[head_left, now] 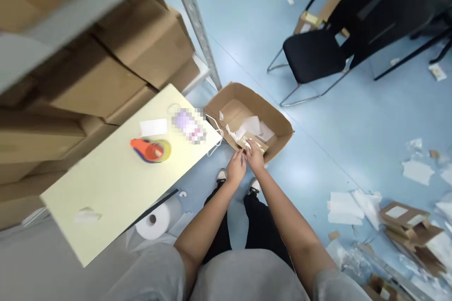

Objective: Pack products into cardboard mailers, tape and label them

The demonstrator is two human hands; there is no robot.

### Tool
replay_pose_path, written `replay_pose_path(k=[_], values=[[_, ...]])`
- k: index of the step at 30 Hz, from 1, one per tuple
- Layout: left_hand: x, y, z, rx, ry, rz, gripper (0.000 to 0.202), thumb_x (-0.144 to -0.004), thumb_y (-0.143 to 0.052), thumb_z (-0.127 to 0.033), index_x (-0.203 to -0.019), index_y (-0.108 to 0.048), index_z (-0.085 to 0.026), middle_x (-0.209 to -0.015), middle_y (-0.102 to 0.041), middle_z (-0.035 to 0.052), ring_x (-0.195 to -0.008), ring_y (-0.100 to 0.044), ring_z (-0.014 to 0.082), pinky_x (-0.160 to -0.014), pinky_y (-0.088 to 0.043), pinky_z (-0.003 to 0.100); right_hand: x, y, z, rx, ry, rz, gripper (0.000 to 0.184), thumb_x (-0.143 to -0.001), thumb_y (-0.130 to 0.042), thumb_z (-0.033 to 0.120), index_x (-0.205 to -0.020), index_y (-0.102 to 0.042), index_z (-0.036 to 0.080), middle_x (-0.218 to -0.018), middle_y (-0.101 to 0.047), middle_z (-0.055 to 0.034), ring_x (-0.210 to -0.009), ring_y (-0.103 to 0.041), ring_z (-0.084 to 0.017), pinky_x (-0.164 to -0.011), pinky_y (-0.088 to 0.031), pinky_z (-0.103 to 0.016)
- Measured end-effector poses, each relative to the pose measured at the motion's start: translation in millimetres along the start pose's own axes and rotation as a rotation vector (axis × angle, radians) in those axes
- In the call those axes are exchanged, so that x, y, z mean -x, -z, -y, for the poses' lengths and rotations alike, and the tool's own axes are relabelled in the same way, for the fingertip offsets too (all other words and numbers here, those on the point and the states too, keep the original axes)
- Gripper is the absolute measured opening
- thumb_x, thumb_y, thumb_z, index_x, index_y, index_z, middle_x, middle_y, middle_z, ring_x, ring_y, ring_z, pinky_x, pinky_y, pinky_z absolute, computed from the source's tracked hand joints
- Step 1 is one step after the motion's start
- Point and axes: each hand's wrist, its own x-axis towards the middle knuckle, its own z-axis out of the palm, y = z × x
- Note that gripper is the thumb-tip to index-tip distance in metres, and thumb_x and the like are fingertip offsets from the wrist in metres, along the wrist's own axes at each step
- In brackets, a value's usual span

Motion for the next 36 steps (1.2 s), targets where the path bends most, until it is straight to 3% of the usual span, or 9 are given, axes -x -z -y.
replay_pose_path(k=[3, 7, 10, 14, 20, 25, 30, 36], values=[[52, 100.5, -23, -0.111, 0.026, -0.073, 0.054, -0.108, -0.036, -0.029, -0.16, -0.051, -0.031, -0.158, -0.058, 0.0032, -0.146, -0.055, 0.0218, -0.121, -0.049, 0.034, 25, 31, 101, 0.042, 0.068, 0.014, 0.05, -0.104, -0.036, 0.025, -0.148, -0.06, 0.019, -0.142, -0.067, -0.0151, -0.137, -0.058, -0.029, -0.12, -0.043, -0.049], [95, 212.4, -10, -0.248, 0.117, -0.21, 0.059, -0.107, -0.038, -0.033, -0.165, -0.043, -0.024, -0.171, -0.042, 0.0058, -0.161, -0.033, 0.024, -0.133, -0.032, 0.042, 50, 34, 214, 0.136, 0.227, 0.165, 0.052, -0.102, -0.04, 0.021, -0.151, -0.058, 0.019, -0.142, -0.066, -0.0153, -0.136, -0.058, -0.029, -0.119, -0.044, -0.047], [118, 274.1, 21, -0.282, 0.294, -0.305, 0.065, -0.108, -0.036, -0.04, -0.168, -0.034, -0.017, -0.177, -0.027, 0.0105, -0.166, -0.019, 0.0268, -0.134, -0.025, 0.049, 61, 13, 281, 0.248, 0.358, 0.288, 0.055, -0.103, -0.043, 0.022, -0.157, -0.052, 0.018, -0.153, -0.059, -0.0141, -0.144, -0.051, -0.027, -0.123, -0.04, -0.043], [148, 330.7, 75, -0.248, 0.484, -0.347, 0.067, -0.109, -0.029, -0.044, -0.169, -0.03, -0.014, -0.178, -0.02, 0.0135, -0.167, -0.012, 0.0275, -0.134, -0.02, 0.052, 70, -30, 349, 0.377, 0.511, 0.452, 0.06, -0.104, -0.045, 0.023, -0.163, -0.045, 0.015, -0.165, -0.049, -0.0135, -0.154, -0.041, -0.025, -0.129, -0.032, -0.041], [189, 380.3, 150, -0.214, 0.627, -0.353, 0.07, -0.109, -0.025, -0.048, -0.169, -0.031, -0.012, -0.179, -0.015, 0.0137, -0.168, -0.008, 0.0293, -0.134, -0.012, 0.054, 70, -100, 408, 0.485, 0.572, 0.583, 0.063, -0.104, -0.049, 0.025, -0.166, -0.04, 0.016, -0.171, -0.041, -0.0113, -0.16, -0.034, -0.025, -0.131, -0.03, -0.043], [208, 399.9, 184, -0.182, 0.723, -0.367, 0.07, -0.108, -0.026, -0.048, -0.169, -0.031, -0.014, -0.18, -0.014, 0.0123, -0.168, -0.008, 0.0288, -0.134, -0.013, 0.054, 62, -135, 428, 0.591, 0.589, 0.664, 0.065, -0.104, -0.053, 0.027, -0.165, -0.04, 0.01, -0.17, -0.04, -0.0176, -0.16, -0.034, -0.029, -0.131, -0.027, -0.044], [210, 399.5, 193, -0.146, 0.792, -0.389, 0.069, -0.108, -0.027, -0.047, -0.169, -0.031, -0.016, -0.18, -0.014, 0.0118, -0.167, -0.009, 0.0292, -0.134, -0.011, 0.055, 54, -148, 442, 0.648, 0.64, 0.748, 0.063, -0.104, -0.052, 0.027, -0.164, -0.041, 0.011, -0.168, -0.044, -0.0188, -0.157, -0.038, -0.03, -0.129, -0.03, -0.046], [221, 388.5, 174, -0.068, 0.93, -0.499, 0.067, -0.108, -0.031, -0.046, -0.169, -0.035, -0.019, -0.179, -0.018, 0.0118, -0.167, -0.011, 0.0281, -0.134, -0.012, 0.055, 48, -160, 458, 0.657, 0.81, 0.846, 0.061, -0.104, -0.049, 0.027, -0.163, -0.044, 0.013, -0.164, -0.049, -0.0175, -0.154, -0.043, -0.029, -0.126, -0.036, -0.047]])
